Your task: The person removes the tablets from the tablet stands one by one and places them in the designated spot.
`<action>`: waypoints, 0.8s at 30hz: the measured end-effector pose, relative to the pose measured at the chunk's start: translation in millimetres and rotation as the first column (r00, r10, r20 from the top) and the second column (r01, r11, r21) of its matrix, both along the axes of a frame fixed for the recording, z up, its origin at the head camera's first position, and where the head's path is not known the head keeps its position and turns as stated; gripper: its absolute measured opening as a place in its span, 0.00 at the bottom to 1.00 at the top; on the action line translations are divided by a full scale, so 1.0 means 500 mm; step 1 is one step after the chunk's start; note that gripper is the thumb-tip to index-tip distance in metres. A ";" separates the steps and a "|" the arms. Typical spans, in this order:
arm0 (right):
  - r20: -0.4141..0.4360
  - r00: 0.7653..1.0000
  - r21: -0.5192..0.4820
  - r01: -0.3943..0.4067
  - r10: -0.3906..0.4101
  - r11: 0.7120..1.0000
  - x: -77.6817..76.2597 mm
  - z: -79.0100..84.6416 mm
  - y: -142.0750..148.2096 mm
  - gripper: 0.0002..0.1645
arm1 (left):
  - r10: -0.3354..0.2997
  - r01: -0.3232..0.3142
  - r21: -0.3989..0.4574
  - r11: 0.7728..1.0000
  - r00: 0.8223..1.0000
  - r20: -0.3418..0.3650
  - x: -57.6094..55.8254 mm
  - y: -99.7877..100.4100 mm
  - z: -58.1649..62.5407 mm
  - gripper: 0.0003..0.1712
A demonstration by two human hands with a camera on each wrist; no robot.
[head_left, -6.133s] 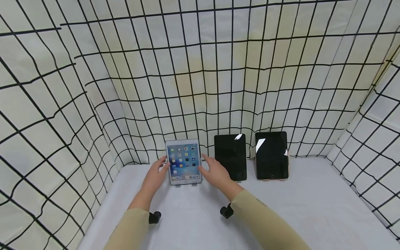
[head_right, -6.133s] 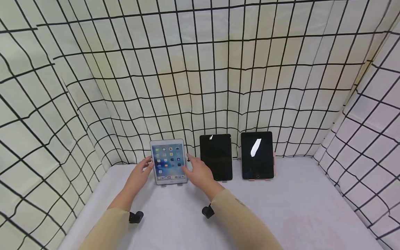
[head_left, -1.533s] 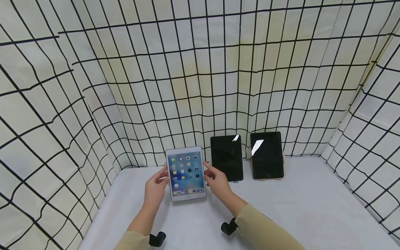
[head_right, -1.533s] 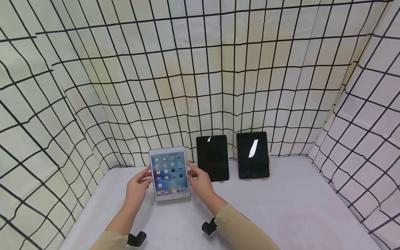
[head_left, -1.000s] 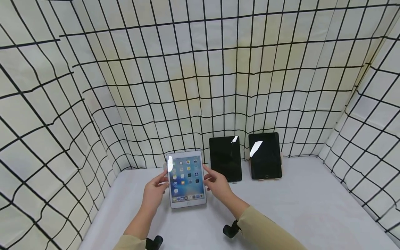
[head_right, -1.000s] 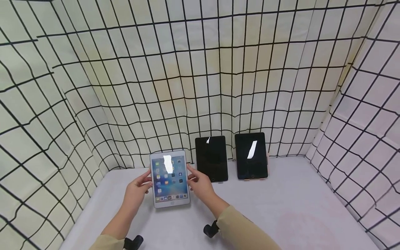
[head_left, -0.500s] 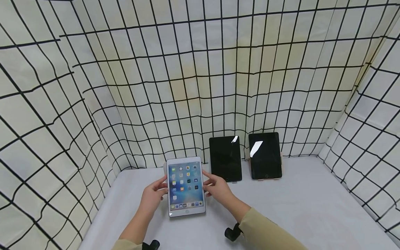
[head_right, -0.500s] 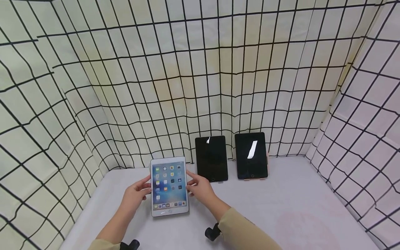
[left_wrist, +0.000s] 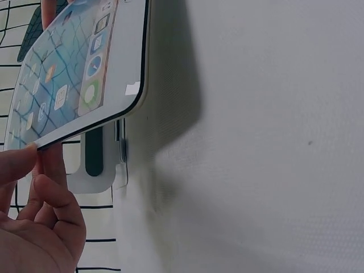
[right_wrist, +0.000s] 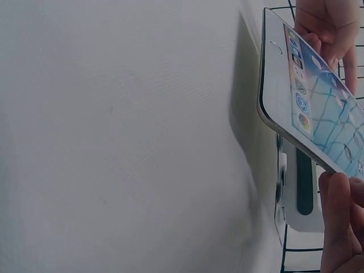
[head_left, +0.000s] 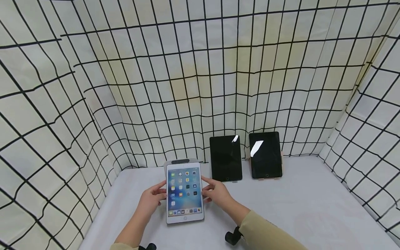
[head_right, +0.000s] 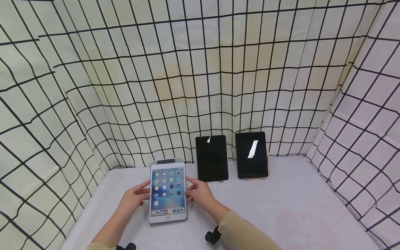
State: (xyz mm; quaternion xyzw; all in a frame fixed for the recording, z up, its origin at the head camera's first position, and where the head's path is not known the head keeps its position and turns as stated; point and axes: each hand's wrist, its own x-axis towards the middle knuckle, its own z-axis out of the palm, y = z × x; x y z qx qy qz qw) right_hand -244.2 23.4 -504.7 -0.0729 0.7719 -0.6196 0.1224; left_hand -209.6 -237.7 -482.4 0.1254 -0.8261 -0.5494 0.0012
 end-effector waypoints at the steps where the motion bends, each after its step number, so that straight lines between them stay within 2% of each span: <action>1: -0.002 1.000 -0.001 -0.002 0.002 1.000 0.001 -0.002 -0.001 0.38 | -0.002 0.002 -0.002 1.000 1.000 0.002 0.002 -0.001 -0.001 0.31; 11: 0.058 0.998 0.044 0.000 -0.003 0.999 0.015 -0.020 -0.021 0.39 | -0.015 0.018 -0.041 0.999 0.996 0.085 0.020 -0.017 -0.007 0.31; 17: 0.089 0.996 0.052 -0.011 0.007 0.999 0.032 -0.026 -0.029 0.39 | 0.001 0.006 -0.052 0.999 0.991 0.137 0.029 -0.024 -0.015 0.31; 24: 0.096 0.994 0.052 -0.059 0.054 0.997 0.053 -0.041 -0.033 0.38 | -0.013 0.017 -0.025 1.000 0.989 0.147 0.043 -0.029 -0.026 0.31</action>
